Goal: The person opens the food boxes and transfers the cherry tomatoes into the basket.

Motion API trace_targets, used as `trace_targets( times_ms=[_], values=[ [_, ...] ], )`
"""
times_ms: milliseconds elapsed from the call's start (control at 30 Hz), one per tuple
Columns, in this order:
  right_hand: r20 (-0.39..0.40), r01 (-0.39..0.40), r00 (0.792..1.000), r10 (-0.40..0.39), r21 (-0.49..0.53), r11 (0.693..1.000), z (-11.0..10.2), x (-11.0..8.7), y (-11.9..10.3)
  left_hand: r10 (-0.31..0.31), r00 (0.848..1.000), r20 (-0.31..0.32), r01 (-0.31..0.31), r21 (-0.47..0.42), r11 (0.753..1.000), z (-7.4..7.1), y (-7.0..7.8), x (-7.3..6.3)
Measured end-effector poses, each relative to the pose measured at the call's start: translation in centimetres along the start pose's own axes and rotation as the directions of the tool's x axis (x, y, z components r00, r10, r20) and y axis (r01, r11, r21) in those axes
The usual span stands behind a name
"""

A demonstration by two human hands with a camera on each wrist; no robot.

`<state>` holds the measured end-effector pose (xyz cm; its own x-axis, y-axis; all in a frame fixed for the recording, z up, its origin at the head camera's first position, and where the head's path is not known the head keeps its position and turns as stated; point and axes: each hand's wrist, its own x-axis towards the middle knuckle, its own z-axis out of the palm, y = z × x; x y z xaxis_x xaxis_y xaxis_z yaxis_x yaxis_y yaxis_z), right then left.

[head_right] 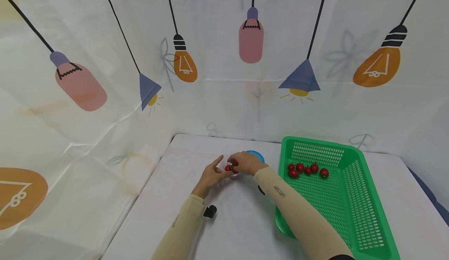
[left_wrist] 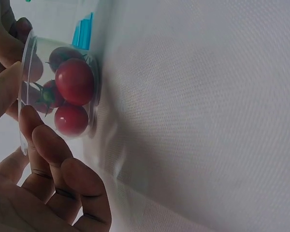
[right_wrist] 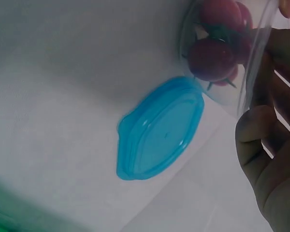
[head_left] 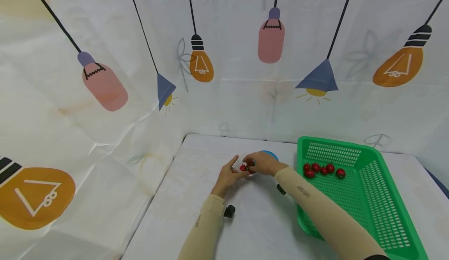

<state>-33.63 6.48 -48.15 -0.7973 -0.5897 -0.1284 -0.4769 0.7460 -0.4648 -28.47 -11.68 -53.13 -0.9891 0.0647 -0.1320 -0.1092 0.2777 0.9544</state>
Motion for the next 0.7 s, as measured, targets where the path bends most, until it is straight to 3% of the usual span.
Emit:
trace_targets(
  times_ms=[433, 700],
  values=[
    [-0.039, 0.013, 0.999, -0.014, -0.006, 1.000, 0.96, 0.49, -0.10, 0.012, 1.000, -0.004, -0.012, -0.039, 0.999, 0.30, -0.34, 0.38],
    [-0.050, -0.034, 0.998, 0.030, -0.067, 0.997, 0.66, 0.72, -0.07, -0.004, 1.000, 0.000, 0.004, -0.038, 0.999, 0.16, 0.02, 0.37]
  ],
)
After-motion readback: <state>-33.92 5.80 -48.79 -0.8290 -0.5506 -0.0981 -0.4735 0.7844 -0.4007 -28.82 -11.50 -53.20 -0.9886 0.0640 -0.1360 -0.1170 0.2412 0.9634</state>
